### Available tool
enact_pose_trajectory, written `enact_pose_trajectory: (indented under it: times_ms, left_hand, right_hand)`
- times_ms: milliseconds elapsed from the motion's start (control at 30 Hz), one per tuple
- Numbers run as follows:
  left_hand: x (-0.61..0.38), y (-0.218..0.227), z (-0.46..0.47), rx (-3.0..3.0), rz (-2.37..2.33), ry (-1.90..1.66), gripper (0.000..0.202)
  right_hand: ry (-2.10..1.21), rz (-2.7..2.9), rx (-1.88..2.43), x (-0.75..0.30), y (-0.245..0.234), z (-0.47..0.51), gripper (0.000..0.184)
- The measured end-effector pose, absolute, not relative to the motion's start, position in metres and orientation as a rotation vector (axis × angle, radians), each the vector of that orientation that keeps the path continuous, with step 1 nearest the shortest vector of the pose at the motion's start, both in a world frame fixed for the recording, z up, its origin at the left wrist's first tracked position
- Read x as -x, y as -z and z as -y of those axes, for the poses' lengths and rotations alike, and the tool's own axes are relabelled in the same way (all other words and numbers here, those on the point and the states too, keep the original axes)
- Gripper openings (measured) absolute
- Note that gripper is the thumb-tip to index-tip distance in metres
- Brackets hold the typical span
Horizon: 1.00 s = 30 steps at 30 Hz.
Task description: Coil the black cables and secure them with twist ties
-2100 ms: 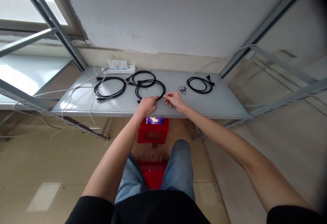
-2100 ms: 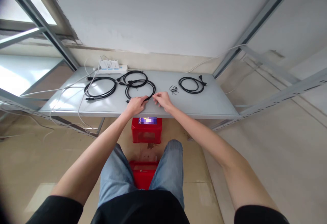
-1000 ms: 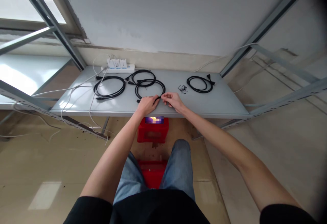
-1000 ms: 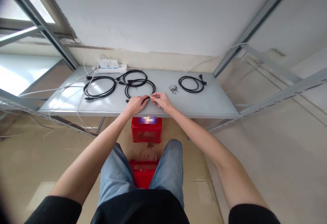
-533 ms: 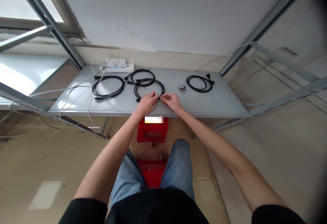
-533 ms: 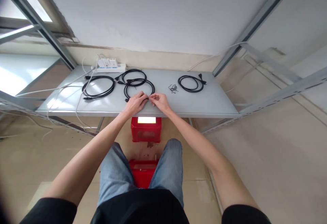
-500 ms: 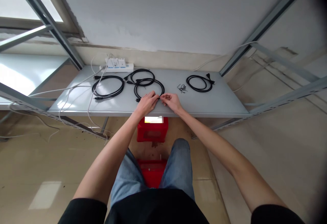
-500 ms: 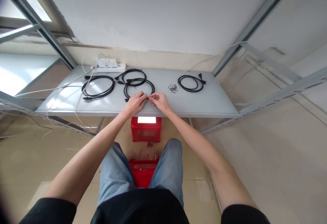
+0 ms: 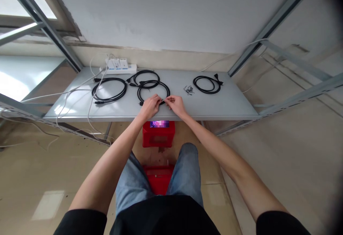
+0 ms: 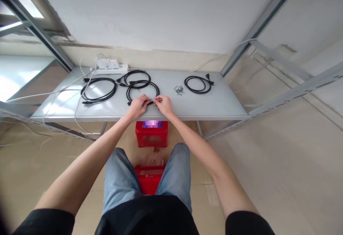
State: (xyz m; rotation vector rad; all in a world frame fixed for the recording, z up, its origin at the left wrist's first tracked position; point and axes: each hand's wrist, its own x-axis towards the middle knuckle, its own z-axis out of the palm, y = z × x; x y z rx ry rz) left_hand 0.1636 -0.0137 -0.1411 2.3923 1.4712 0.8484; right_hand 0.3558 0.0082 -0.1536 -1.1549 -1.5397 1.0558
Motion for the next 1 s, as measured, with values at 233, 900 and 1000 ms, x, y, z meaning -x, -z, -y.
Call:
enact_pose_trajectory:
  times_ms: [233,900,1000]
  left_hand:
    - [-0.163,0.143,0.012,-2.355,-1.47,-0.885,0.026]
    - [-0.163,0.138,0.014,-2.3,-1.488,-0.888,0.026]
    - [-0.163,0.137,0.014,-2.299,-1.497,-0.888,0.027]
  right_hand:
    - [-1.055,1.542,1.141,-0.351,0.148,-0.001,0.06]
    - [-0.923,1.596,1.202,-0.346,0.146,0.003,0.042]
    - [-0.855,1.646,1.2,-0.343,0.143,0.006,0.035]
